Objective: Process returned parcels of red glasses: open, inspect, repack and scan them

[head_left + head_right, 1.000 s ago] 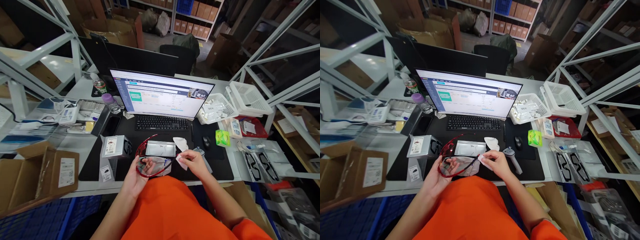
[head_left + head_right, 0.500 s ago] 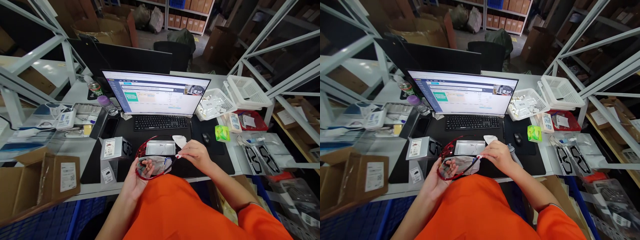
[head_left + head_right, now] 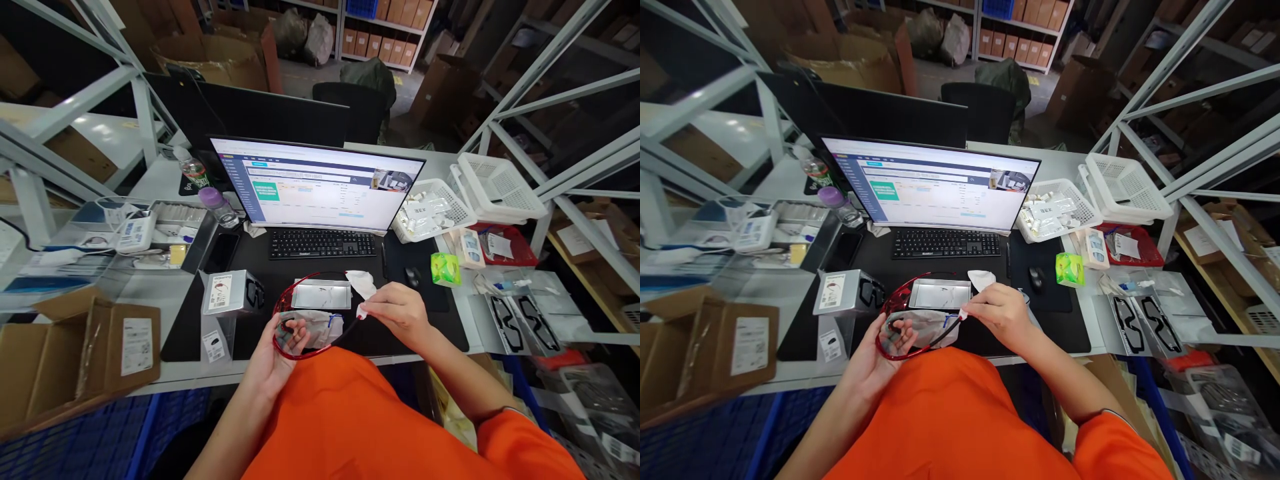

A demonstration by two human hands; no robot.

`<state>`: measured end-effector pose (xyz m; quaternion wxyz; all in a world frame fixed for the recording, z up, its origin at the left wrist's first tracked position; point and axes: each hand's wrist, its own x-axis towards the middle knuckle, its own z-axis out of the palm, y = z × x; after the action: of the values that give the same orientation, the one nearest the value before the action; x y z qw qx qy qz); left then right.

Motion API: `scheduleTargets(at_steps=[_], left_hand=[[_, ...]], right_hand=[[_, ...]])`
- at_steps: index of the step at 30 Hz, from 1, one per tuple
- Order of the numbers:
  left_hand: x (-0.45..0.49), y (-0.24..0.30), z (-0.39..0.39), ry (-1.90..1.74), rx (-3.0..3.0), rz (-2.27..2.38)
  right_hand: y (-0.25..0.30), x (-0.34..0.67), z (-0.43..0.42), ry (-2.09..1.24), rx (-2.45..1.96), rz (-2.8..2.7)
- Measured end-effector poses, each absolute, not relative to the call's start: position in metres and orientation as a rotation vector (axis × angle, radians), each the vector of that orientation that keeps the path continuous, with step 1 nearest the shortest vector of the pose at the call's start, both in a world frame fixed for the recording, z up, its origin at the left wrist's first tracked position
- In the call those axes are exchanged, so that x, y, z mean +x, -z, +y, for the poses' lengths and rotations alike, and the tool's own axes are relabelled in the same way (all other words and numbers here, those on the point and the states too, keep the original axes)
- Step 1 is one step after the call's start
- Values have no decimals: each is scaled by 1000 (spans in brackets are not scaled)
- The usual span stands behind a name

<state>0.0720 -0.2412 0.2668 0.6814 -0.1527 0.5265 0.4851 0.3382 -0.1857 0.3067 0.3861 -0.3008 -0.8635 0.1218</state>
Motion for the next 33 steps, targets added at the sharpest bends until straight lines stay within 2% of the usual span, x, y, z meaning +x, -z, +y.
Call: scheduleTargets(at_steps=[7,14,23,33], left_hand=[[76,-270,-240,-1063,-350,1174],[79,-269,-242,-1058,-318,1147],[79,-269,-243,-1065,-328,1138],[84,-272,-241,-1084,-355,1170]], right_hand=[[-312,346,-188,-182,-653,-2443],[-317,348,-187,-118,-736,-2501],[-346,339,-196,361,-422,-2561],[-336,327,-201,503,-374,-2608]])
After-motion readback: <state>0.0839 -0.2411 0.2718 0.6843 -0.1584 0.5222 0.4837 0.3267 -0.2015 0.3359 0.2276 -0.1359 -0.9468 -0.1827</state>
